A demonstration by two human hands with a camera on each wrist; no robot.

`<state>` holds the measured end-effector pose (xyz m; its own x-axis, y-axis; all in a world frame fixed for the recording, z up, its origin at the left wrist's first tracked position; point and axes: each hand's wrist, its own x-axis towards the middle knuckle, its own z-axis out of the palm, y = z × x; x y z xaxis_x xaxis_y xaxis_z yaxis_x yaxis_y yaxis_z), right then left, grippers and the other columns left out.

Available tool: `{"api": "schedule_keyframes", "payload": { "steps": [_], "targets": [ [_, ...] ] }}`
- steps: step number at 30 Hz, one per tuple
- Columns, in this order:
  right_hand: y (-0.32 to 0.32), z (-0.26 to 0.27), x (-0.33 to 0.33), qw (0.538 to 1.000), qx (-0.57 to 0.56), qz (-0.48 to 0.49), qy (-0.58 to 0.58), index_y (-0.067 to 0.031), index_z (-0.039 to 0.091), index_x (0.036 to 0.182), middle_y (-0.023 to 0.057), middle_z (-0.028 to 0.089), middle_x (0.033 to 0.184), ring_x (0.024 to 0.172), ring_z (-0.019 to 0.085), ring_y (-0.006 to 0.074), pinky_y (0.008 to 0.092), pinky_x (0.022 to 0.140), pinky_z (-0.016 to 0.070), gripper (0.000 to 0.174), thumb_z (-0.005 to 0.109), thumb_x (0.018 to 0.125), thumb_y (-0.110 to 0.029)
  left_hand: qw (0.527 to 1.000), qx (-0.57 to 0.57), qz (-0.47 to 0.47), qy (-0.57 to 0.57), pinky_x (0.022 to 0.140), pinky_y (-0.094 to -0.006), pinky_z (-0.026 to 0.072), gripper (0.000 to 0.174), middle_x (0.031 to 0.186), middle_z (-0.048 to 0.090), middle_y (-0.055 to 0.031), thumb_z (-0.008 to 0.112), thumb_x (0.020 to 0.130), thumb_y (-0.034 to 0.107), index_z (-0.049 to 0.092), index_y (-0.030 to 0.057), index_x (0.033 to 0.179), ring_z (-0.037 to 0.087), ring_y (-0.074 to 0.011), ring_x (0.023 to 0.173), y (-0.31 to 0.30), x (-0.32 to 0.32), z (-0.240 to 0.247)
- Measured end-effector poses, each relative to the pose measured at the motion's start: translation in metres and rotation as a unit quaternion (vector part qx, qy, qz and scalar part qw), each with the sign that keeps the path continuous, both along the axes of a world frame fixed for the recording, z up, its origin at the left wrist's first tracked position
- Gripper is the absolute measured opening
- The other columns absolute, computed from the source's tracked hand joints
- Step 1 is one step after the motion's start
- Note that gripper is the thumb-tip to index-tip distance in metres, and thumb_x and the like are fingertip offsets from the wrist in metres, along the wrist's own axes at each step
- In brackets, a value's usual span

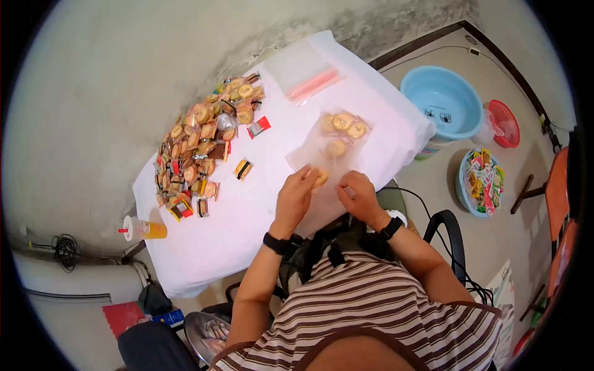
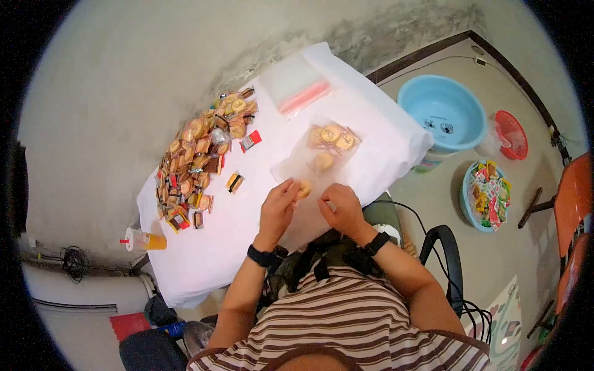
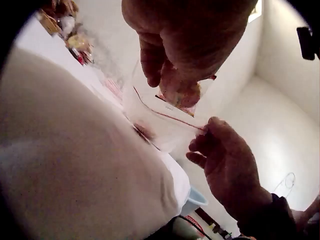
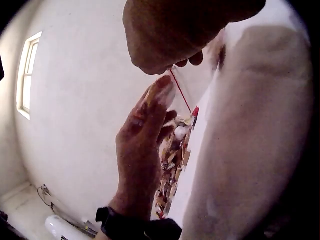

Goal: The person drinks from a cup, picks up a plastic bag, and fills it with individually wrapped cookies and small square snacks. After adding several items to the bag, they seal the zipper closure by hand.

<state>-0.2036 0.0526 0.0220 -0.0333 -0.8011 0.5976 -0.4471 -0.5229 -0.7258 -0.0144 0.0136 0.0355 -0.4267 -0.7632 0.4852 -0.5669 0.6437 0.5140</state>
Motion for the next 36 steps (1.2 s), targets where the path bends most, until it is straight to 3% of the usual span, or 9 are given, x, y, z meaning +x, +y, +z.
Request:
{"api": "schedule_keyframes", "payload": {
  "steps": [4, 13, 15, 20, 25, 28, 30, 33, 36],
  "targets": [
    [0.001, -0.005, 0.002, 1.0, -0.006, 0.005, 0.004, -0.0049, 0.056, 0.075, 0.0104, 0.057, 0.074, 0.07, 0.056, 0.0304, 0.0378, 0.065, 0.0425, 0.01, 0.065, 0.073, -0.005, 0.998, 0.021, -0.001, -0.062, 0.083, -0.0391, 0.0476, 0.031, 0.122, 0.053, -0.0203, 0.054, 0.077, -0.002, 0.061, 0.0024, 0.108, 0.055, -0.0356, 0.099, -0.029, -0.026, -0.013],
    [0.001, -0.026, 0.009, 0.999, -0.008, 0.03, 0.02, -0.0051, 0.056, 0.077, 0.0099, 0.058, 0.075, 0.072, 0.057, 0.0299, 0.0376, 0.068, 0.0433, 0.012, 0.067, 0.071, -0.005, 0.968, -0.037, 0.078, -0.237, 0.095, -0.0433, 0.0381, 0.046, 0.125, 0.048, -0.0226, 0.052, 0.074, 0.002, 0.05, 0.0, 0.12, 0.046, -0.0383, 0.11, -0.053, -0.047, -0.026],
    [0.003, -0.027, 0.01, 1.0, 0.004, 0.013, 0.013, -0.0047, 0.057, 0.077, 0.0101, 0.058, 0.075, 0.073, 0.057, 0.0302, 0.037, 0.069, 0.0435, 0.012, 0.067, 0.072, -0.005, 0.982, -0.116, 0.055, -0.141, 0.096, -0.0428, 0.0375, 0.047, 0.117, 0.052, -0.0207, 0.051, 0.075, 0.003, 0.048, -0.0019, 0.122, 0.046, -0.0364, 0.112, -0.044, -0.039, -0.027],
    [0.001, -0.024, 0.014, 0.999, 0.037, 0.02, 0.019, -0.0043, 0.056, 0.075, 0.0111, 0.056, 0.074, 0.071, 0.054, 0.0309, 0.0374, 0.067, 0.042, 0.009, 0.064, 0.075, -0.004, 0.972, -0.023, 0.057, -0.227, 0.094, -0.0409, 0.0407, 0.049, 0.119, 0.052, -0.0205, 0.047, 0.076, -0.001, 0.046, -0.0032, 0.125, 0.049, -0.035, 0.111, -0.057, -0.04, -0.041],
    [-0.003, -0.017, 0.017, 0.999, 0.026, 0.029, 0.019, -0.0041, 0.055, 0.076, 0.0113, 0.056, 0.074, 0.071, 0.054, 0.0304, 0.0372, 0.066, 0.0419, 0.008, 0.064, 0.074, -0.003, 0.989, -0.115, 0.049, -0.081, 0.093, -0.0381, 0.0437, 0.04, 0.116, 0.053, -0.0197, 0.053, 0.08, 0.006, 0.051, -0.0013, 0.119, 0.051, -0.034, 0.11, -0.041, -0.028, -0.03],
    [-0.003, -0.02, 0.015, 0.999, 0.032, 0.03, 0.018, -0.004, 0.055, 0.076, 0.0114, 0.055, 0.074, 0.071, 0.054, 0.0303, 0.0369, 0.065, 0.0419, 0.009, 0.063, 0.074, -0.001, 0.998, -0.022, -0.024, -0.055, 0.088, -0.039, 0.0452, 0.027, 0.11, 0.056, -0.0184, 0.055, 0.079, 0.006, 0.058, 0.0026, 0.106, 0.053, -0.0336, 0.103, -0.01, 0.009, -0.013],
    [-0.002, -0.018, 0.014, 0.999, 0.02, 0.025, 0.012, -0.0038, 0.054, 0.076, 0.0113, 0.055, 0.074, 0.07, 0.054, 0.0302, 0.0366, 0.064, 0.0419, 0.009, 0.062, 0.074, 0.0, 0.995, 0.066, 0.052, -0.045, 0.084, -0.0401, 0.0471, 0.018, 0.104, 0.06, -0.016, 0.057, 0.08, 0.007, 0.061, 0.0043, 0.097, 0.056, -0.0322, 0.098, 0.006, 0.053, -0.019],
    [-0.001, -0.013, 0.013, 0.999, 0.022, 0.032, 0.008, -0.0036, 0.053, 0.076, 0.0114, 0.054, 0.073, 0.07, 0.054, 0.0303, 0.0364, 0.064, 0.0419, 0.01, 0.062, 0.074, 0.0, 0.957, -0.11, 0.251, -0.094, 0.087, -0.0448, 0.0435, 0.024, 0.104, 0.059, -0.0184, 0.061, 0.077, 0.004, 0.059, 0.0014, 0.1, 0.053, -0.0366, 0.1, -0.012, 0.127, -0.017],
    [-0.001, -0.014, 0.014, 1.0, 0.015, 0.022, 0.012, -0.0035, 0.053, 0.077, 0.0115, 0.054, 0.073, 0.07, 0.054, 0.0303, 0.0365, 0.064, 0.0418, 0.01, 0.062, 0.074, 0.0, 0.901, -0.103, 0.412, -0.092, 0.093, -0.0452, 0.0399, 0.033, 0.111, 0.056, -0.0201, 0.061, 0.077, 0.007, 0.057, 0.0026, 0.109, 0.05, -0.0383, 0.105, -0.019, 0.164, -0.01]
  ]
}}
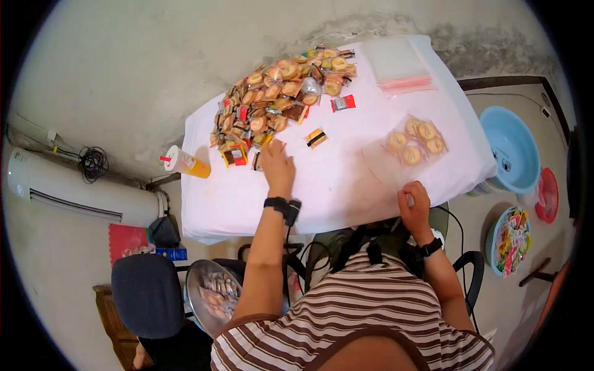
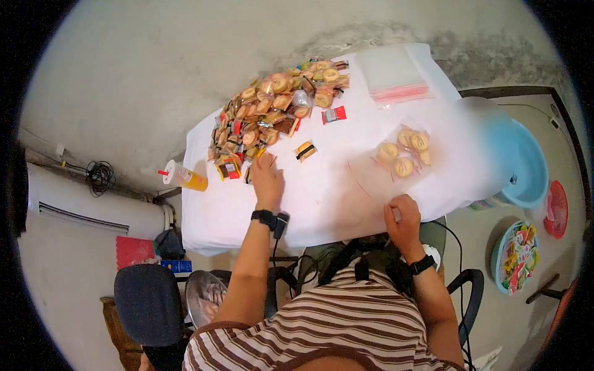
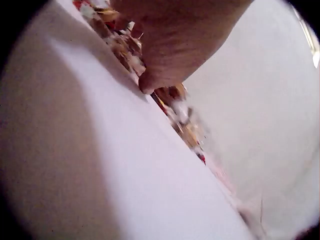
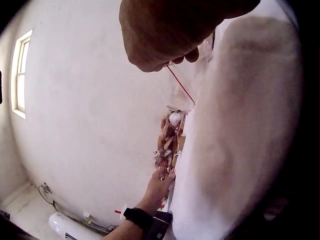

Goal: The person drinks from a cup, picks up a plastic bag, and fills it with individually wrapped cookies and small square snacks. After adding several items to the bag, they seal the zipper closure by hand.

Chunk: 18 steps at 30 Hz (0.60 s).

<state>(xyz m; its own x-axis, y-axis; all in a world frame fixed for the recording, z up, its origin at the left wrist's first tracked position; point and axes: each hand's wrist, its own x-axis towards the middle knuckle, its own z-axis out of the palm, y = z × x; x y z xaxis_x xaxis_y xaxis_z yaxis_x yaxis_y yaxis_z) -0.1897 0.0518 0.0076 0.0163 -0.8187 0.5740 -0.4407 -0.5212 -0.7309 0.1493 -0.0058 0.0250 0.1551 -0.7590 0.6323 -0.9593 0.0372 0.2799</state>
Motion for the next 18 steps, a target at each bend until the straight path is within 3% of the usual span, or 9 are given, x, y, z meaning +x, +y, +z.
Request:
{"api": "schedule_keyframes", "payload": {
  "steps": [2, 5, 7, 9, 11, 14, 15, 17, 18],
  "targets": [
    [0.0, -0.001, 0.001, 1.0, 0.002, -0.003, -0.011, -0.0035, 0.053, 0.077, 0.0114, 0.054, 0.073, 0.07, 0.054, 0.0305, 0.0365, 0.064, 0.0417, 0.01, 0.062, 0.074, 0.0, 0.992, 0.089, 0.09, 0.03, 0.091, -0.0458, 0.0405, 0.03, 0.109, 0.055, -0.0189, 0.061, 0.078, 0.007, 0.057, 0.0009, 0.107, 0.05, -0.0397, 0.102, -0.007, 0.019, -0.01],
    [0.001, -0.001, -0.001, 1.0, 0.003, -0.009, -0.022, -0.0035, 0.052, 0.077, 0.0114, 0.054, 0.073, 0.07, 0.053, 0.0305, 0.0365, 0.064, 0.0415, 0.011, 0.062, 0.075, 0.0, 0.989, 0.111, 0.077, 0.058, 0.092, -0.0448, 0.0398, 0.028, 0.109, 0.055, -0.0199, 0.061, 0.079, 0.009, 0.058, 0.0025, 0.107, 0.049, -0.0393, 0.104, -0.014, 0.033, -0.013],
    [0.002, 0.0, -0.004, 1.0, 0.004, -0.012, -0.021, -0.0035, 0.052, 0.077, 0.0115, 0.054, 0.074, 0.07, 0.053, 0.0304, 0.0365, 0.064, 0.0415, 0.011, 0.063, 0.075, -0.001, 0.994, 0.085, 0.056, 0.036, 0.085, -0.0432, 0.044, 0.027, 0.1, 0.06, -0.0202, 0.058, 0.083, 0.011, 0.059, 0.0032, 0.109, 0.054, -0.0395, 0.095, -0.011, 0.03, -0.001],
    [0.001, 0.001, -0.005, 1.0, 0.006, -0.005, -0.005, -0.003, 0.052, 0.077, 0.012, 0.054, 0.073, 0.07, 0.053, 0.0304, 0.0366, 0.064, 0.0422, 0.011, 0.063, 0.075, 0.0, 0.986, 0.066, 0.054, 0.146, 0.076, -0.0411, 0.0479, 0.027, 0.089, 0.063, -0.0208, 0.053, 0.087, 0.014, 0.058, -0.0004, 0.108, 0.058, -0.0413, 0.082, 0.0, 0.015, 0.027],
    [0.001, 0.002, -0.003, 1.0, 0.019, -0.004, -0.023, -0.0029, 0.052, 0.077, 0.012, 0.054, 0.073, 0.069, 0.053, 0.0303, 0.0365, 0.064, 0.0422, 0.011, 0.063, 0.075, 0.0, 0.99, 0.039, 0.051, 0.125, 0.068, -0.0334, 0.0502, 0.028, 0.083, 0.066, -0.0162, 0.05, 0.091, 0.017, 0.058, -0.0013, 0.11, 0.063, -0.0328, 0.077, -0.001, 0.033, 0.005],
    [-0.001, 0.002, 0.003, 0.998, 0.028, 0.0, -0.059, -0.0031, 0.053, 0.076, 0.012, 0.054, 0.073, 0.068, 0.053, 0.0303, 0.0361, 0.063, 0.042, 0.011, 0.063, 0.075, -0.001, 0.843, 0.183, 0.011, 0.506, 0.068, -0.0265, 0.0513, 0.03, 0.087, 0.064, -0.0086, 0.045, 0.094, 0.013, 0.052, -0.0015, 0.12, 0.063, -0.0131, 0.08, 0.008, 0.027, -0.002],
    [0.0, 0.0, 0.003, 0.997, 0.024, 0.0, -0.076, -0.0034, 0.053, 0.076, 0.0118, 0.054, 0.073, 0.068, 0.053, 0.0305, 0.0358, 0.063, 0.0418, 0.01, 0.063, 0.075, -0.001, 0.84, 0.19, 0.005, 0.508, 0.068, -0.0265, 0.0513, 0.03, 0.087, 0.064, -0.0086, 0.045, 0.094, 0.013, 0.052, -0.0015, 0.12, 0.063, -0.0131, 0.08, 0.015, 0.012, 0.003],
    [0.003, -0.003, -0.006, 0.997, 0.035, -0.016, -0.067, -0.0039, 0.053, 0.076, 0.0115, 0.054, 0.073, 0.068, 0.054, 0.0304, 0.0357, 0.063, 0.0417, 0.01, 0.063, 0.075, -0.001, 0.665, 0.176, -0.131, 0.714, 0.07, -0.0257, 0.0513, 0.033, 0.097, 0.064, -0.0079, 0.047, 0.093, 0.013, 0.049, -0.0002, 0.124, 0.064, -0.0142, 0.082, 0.027, -0.031, 0.012],
    [0.005, -0.004, -0.01, 0.997, 0.044, -0.02, -0.065, -0.0044, 0.054, 0.076, 0.0111, 0.055, 0.073, 0.068, 0.054, 0.0304, 0.0356, 0.064, 0.0415, 0.009, 0.063, 0.075, -0.002, 0.656, 0.193, -0.145, 0.715, 0.07, -0.0257, 0.0513, 0.033, 0.097, 0.064, -0.0079, 0.047, 0.093, 0.013, 0.049, -0.0002, 0.124, 0.064, -0.0142, 0.082, 0.031, -0.049, 0.012]
  ]
}}
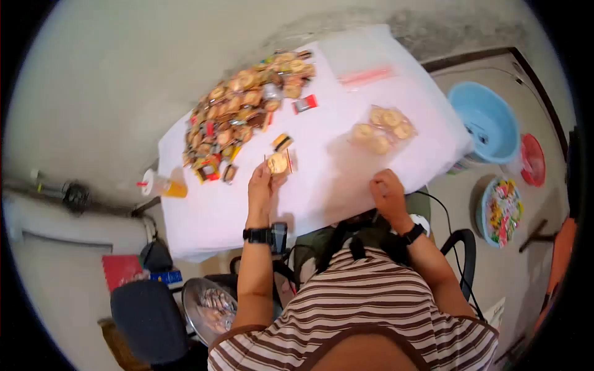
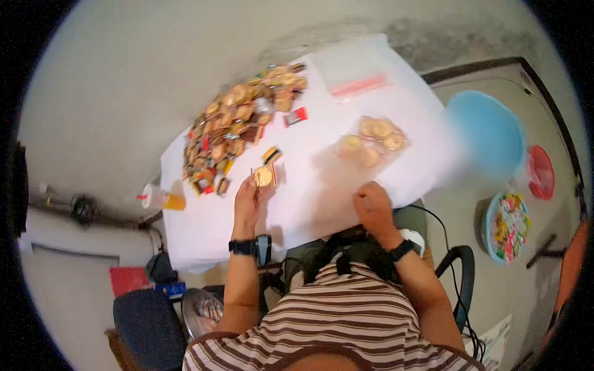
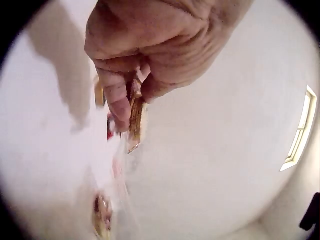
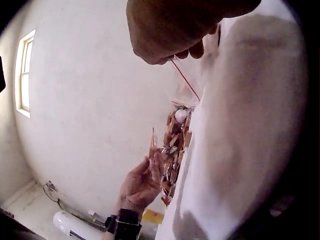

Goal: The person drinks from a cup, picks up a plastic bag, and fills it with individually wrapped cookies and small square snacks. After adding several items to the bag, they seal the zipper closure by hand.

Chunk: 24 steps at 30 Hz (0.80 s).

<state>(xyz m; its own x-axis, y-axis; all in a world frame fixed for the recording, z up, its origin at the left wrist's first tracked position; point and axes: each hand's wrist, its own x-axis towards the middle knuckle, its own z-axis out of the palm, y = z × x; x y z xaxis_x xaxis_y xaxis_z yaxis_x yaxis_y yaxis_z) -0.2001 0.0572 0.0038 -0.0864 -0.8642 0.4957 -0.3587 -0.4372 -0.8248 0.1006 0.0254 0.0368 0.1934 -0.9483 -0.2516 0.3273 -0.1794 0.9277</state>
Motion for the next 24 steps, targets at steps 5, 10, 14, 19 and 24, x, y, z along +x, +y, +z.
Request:
{"api": "schedule_keyframes", "payload": {
  "steps": [5, 10, 14, 19, 24],
  "targets": [
    [0.0, 0.008, 0.012, 0.999, -0.035, 0.001, 0.031, -0.0054, 0.055, 0.076, 0.0104, 0.055, 0.074, 0.069, 0.055, 0.0304, 0.0369, 0.064, 0.0415, 0.009, 0.064, 0.075, -0.004, 0.963, 0.064, -0.226, -0.131, 0.07, -0.0202, 0.0498, 0.036, 0.105, 0.064, -0.0072, 0.05, 0.094, 0.016, 0.047, 0.0034, 0.128, 0.064, -0.0136, 0.089, 0.002, -0.077, 0.02],
    [0.0, 0.005, 0.009, 0.998, -0.052, 0.011, 0.046, -0.0064, 0.055, 0.077, 0.0098, 0.055, 0.073, 0.069, 0.054, 0.0298, 0.0379, 0.064, 0.0412, 0.01, 0.065, 0.074, -0.006, 0.945, 0.054, -0.282, -0.158, 0.066, -0.0212, 0.0496, 0.038, 0.102, 0.064, -0.0052, 0.053, 0.092, 0.013, 0.047, 0.0035, 0.129, 0.065, -0.0136, 0.081, -0.038, -0.122, -0.009],
    [-0.001, 0.004, 0.005, 0.997, -0.049, 0.004, 0.064, -0.0051, 0.055, 0.077, 0.0097, 0.056, 0.075, 0.07, 0.055, 0.0289, 0.0361, 0.063, 0.0424, 0.009, 0.064, 0.075, -0.005, 0.956, 0.036, -0.262, -0.125, 0.063, -0.0214, 0.0494, 0.039, 0.1, 0.064, -0.0048, 0.053, 0.092, 0.012, 0.046, 0.0033, 0.129, 0.064, -0.0129, 0.077, -0.051, -0.143, -0.021],
    [-0.001, 0.005, 0.003, 0.998, -0.052, -0.015, 0.034, -0.0047, 0.055, 0.078, 0.0103, 0.056, 0.075, 0.07, 0.055, 0.0289, 0.0364, 0.063, 0.0428, 0.009, 0.064, 0.075, -0.005, 0.912, -0.021, -0.311, -0.265, 0.06, -0.024, 0.05, 0.039, 0.096, 0.065, -0.0099, 0.051, 0.091, 0.009, 0.047, 0.0041, 0.129, 0.064, -0.0153, 0.072, -0.03, -0.129, 0.001],
    [0.003, 0.008, 0.01, 0.996, -0.085, -0.004, 0.037, -0.0047, 0.056, 0.077, 0.0108, 0.057, 0.076, 0.07, 0.055, 0.0293, 0.0366, 0.063, 0.0441, 0.01, 0.065, 0.073, -0.002, 0.936, 0.103, -0.295, -0.16, 0.061, -0.0226, 0.0501, 0.029, 0.087, 0.063, -0.0048, 0.051, 0.092, 0.013, 0.055, 0.0036, 0.119, 0.062, -0.0121, 0.07, -0.026, -0.114, -0.01]
  ]
}}
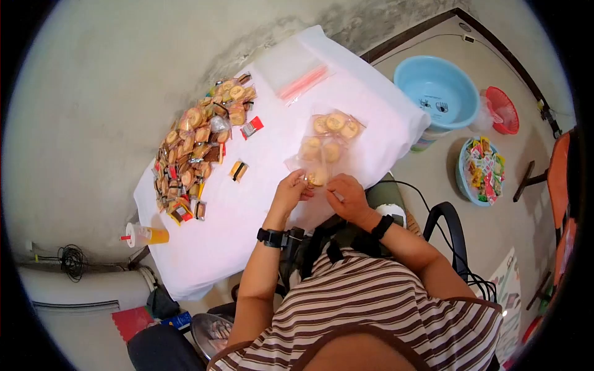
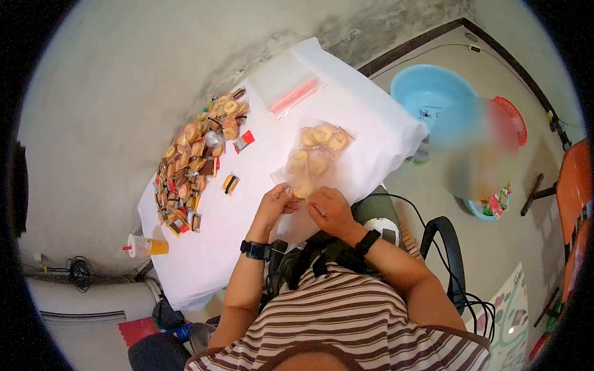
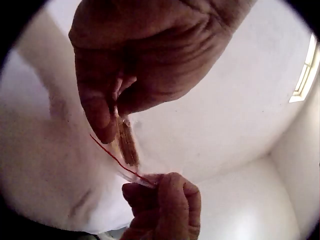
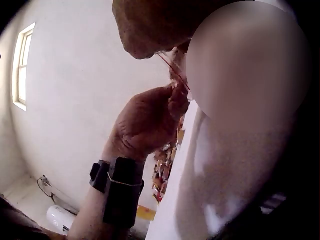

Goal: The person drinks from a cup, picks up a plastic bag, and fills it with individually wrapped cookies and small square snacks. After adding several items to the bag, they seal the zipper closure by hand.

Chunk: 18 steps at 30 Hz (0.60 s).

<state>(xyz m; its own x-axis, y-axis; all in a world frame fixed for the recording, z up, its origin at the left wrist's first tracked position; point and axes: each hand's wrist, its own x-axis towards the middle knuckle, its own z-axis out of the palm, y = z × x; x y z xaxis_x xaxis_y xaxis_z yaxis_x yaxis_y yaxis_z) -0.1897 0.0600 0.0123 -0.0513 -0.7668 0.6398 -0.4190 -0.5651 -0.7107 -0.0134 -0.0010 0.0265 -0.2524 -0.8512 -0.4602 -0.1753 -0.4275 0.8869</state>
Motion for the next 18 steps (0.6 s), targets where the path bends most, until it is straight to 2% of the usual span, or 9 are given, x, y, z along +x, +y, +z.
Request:
{"api": "schedule_keyframes", "payload": {
  "steps": [5, 8, 11, 13, 14, 15, 16, 17, 18],
  "targets": [
    [0.002, -0.006, 0.0, 0.999, 0.011, 0.005, 0.043, -0.0052, 0.056, 0.076, 0.0114, 0.058, 0.078, 0.072, 0.056, 0.0303, 0.037, 0.065, 0.0447, 0.009, 0.065, 0.073, -0.003, 0.999, -0.003, 0.012, 0.032, 0.061, -0.0228, 0.0502, 0.023, 0.084, 0.064, -0.0048, 0.051, 0.092, 0.013, 0.057, 0.0028, 0.111, 0.062, -0.0116, 0.069, -0.015, -0.014, -0.016],
    [0.003, -0.01, 0.0, 0.998, 0.018, 0.007, 0.056, -0.006, 0.057, 0.078, 0.0105, 0.058, 0.079, 0.073, 0.056, 0.0303, 0.038, 0.066, 0.0444, 0.009, 0.065, 0.073, -0.006, 0.993, -0.07, 0.074, 0.064, 0.062, -0.0229, 0.0505, 0.019, 0.082, 0.064, -0.0047, 0.053, 0.09, 0.011, 0.059, 0.0021, 0.105, 0.062, -0.0118, 0.069, -0.022, -0.03, -0.028],
    [0.004, -0.007, -0.003, 0.998, 0.022, 0.01, 0.059, -0.0066, 0.057, 0.078, 0.0098, 0.058, 0.08, 0.075, 0.056, 0.0302, 0.0393, 0.068, 0.0442, 0.01, 0.065, 0.074, -0.008, 0.988, -0.153, 0.03, -0.003, 0.063, -0.0268, 0.051, 0.018, 0.083, 0.063, -0.0075, 0.043, 0.091, 0.009, 0.054, 0.0021, 0.103, 0.061, -0.0171, 0.07, -0.029, -0.051, -0.047],
    [0.005, -0.007, -0.003, 0.998, 0.018, 0.023, 0.059, -0.0065, 0.057, 0.078, 0.0101, 0.059, 0.081, 0.076, 0.057, 0.0305, 0.0399, 0.069, 0.0444, 0.01, 0.065, 0.073, -0.008, 0.987, -0.026, 0.034, 0.156, 0.059, -0.0308, 0.0507, 0.019, 0.086, 0.063, -0.0093, 0.049, 0.089, 0.014, 0.054, 0.0021, 0.104, 0.061, -0.0191, 0.07, -0.034, -0.066, -0.045],
    [0.004, -0.01, -0.002, 0.998, -0.002, -0.002, 0.06, -0.0059, 0.057, 0.078, 0.0106, 0.059, 0.082, 0.077, 0.057, 0.0307, 0.0398, 0.069, 0.0445, 0.01, 0.066, 0.073, -0.007, 0.991, -0.13, -0.027, 0.029, 0.055, -0.034, 0.0478, 0.023, 0.078, 0.062, -0.011, 0.051, 0.087, 0.014, 0.056, 0.0011, 0.105, 0.06, -0.0208, 0.066, -0.035, -0.069, -0.037],
    [0.003, -0.013, 0.001, 0.998, -0.023, -0.024, 0.057, -0.0053, 0.057, 0.079, 0.0111, 0.059, 0.082, 0.077, 0.057, 0.0309, 0.0397, 0.07, 0.0447, 0.011, 0.066, 0.073, -0.006, 0.965, -0.227, -0.082, -0.105, 0.051, -0.0371, 0.0449, 0.027, 0.07, 0.061, -0.0127, 0.054, 0.085, 0.015, 0.058, 0.0001, 0.107, 0.06, -0.0225, 0.062, -0.033, -0.07, -0.02],
    [0.001, -0.018, 0.0, 0.998, -0.032, -0.003, 0.05, -0.0053, 0.057, 0.079, 0.0111, 0.059, 0.082, 0.077, 0.057, 0.0309, 0.0397, 0.07, 0.0447, 0.011, 0.066, 0.073, -0.006, 0.964, -0.231, -0.062, -0.117, 0.051, -0.0371, 0.0449, 0.027, 0.07, 0.061, -0.0127, 0.054, 0.085, 0.015, 0.058, 0.0001, 0.107, 0.06, -0.0225, 0.062, -0.037, -0.069, -0.034],
    [0.001, -0.023, -0.004, 0.998, -0.021, -0.004, 0.057, -0.0048, 0.057, 0.079, 0.0114, 0.059, 0.082, 0.077, 0.057, 0.0311, 0.0394, 0.07, 0.0446, 0.011, 0.066, 0.072, -0.006, 0.802, -0.499, -0.088, -0.315, 0.051, -0.0398, 0.0442, 0.028, 0.067, 0.059, -0.0138, 0.053, 0.084, 0.017, 0.058, 0.0009, 0.108, 0.059, -0.0251, 0.059, -0.041, -0.065, -0.06],
    [0.001, -0.026, -0.005, 0.998, -0.01, -0.008, 0.065, -0.0044, 0.057, 0.079, 0.0117, 0.059, 0.081, 0.077, 0.057, 0.0312, 0.0391, 0.07, 0.0445, 0.012, 0.067, 0.072, -0.005, 0.532, -0.692, -0.112, -0.475, 0.051, -0.0425, 0.0435, 0.03, 0.064, 0.057, -0.0148, 0.053, 0.084, 0.019, 0.057, 0.0018, 0.109, 0.058, -0.0276, 0.057, -0.043, -0.059, -0.074]
  ]
}}
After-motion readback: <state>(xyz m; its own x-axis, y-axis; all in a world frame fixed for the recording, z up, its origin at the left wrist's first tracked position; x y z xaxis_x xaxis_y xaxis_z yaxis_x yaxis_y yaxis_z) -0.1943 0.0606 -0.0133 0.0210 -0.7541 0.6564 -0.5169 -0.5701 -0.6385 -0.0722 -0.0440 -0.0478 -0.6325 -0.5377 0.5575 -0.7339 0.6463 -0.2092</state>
